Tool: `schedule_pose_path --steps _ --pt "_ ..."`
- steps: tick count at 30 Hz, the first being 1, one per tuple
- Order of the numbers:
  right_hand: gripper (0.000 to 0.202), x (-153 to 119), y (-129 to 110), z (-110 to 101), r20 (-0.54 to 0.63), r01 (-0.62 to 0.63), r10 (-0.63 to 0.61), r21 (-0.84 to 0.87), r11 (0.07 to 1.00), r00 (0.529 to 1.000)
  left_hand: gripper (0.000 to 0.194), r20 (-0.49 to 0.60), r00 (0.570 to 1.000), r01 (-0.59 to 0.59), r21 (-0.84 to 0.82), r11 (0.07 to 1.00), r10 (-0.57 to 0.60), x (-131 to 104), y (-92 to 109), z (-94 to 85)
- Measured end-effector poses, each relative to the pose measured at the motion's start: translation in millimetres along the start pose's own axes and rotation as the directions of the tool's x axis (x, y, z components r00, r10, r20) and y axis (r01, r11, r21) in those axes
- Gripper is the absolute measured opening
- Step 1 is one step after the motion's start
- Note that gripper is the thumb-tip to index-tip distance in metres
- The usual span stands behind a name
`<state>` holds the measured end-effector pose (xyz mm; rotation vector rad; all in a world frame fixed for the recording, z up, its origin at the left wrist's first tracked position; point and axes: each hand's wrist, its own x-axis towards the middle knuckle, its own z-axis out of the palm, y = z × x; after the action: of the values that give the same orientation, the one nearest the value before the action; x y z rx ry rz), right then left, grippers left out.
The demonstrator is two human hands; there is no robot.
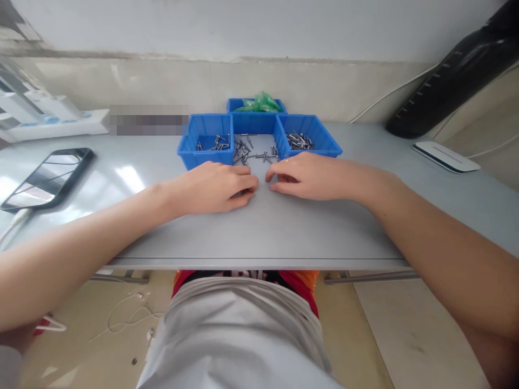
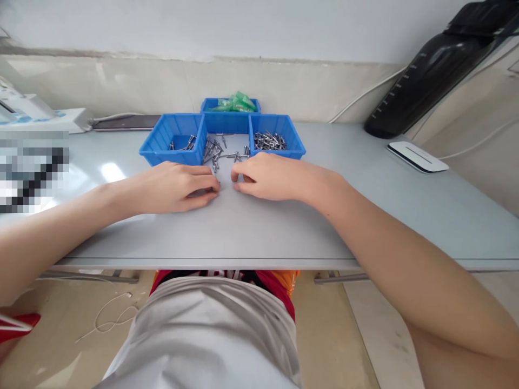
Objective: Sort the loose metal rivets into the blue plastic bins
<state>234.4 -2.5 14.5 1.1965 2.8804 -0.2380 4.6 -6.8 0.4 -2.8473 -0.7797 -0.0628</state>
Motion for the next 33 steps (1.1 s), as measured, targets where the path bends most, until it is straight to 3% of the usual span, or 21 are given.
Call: schedule_pose_path --steps 33 --pt "0.023 -0.4 3.0 1.8 -0.013 0.012 -0.012 -0.007 1.000 1.000 0.028 0.009 1.000 0.011 -0.008 1.000 -0.011 0.2 -0.1 0.3"
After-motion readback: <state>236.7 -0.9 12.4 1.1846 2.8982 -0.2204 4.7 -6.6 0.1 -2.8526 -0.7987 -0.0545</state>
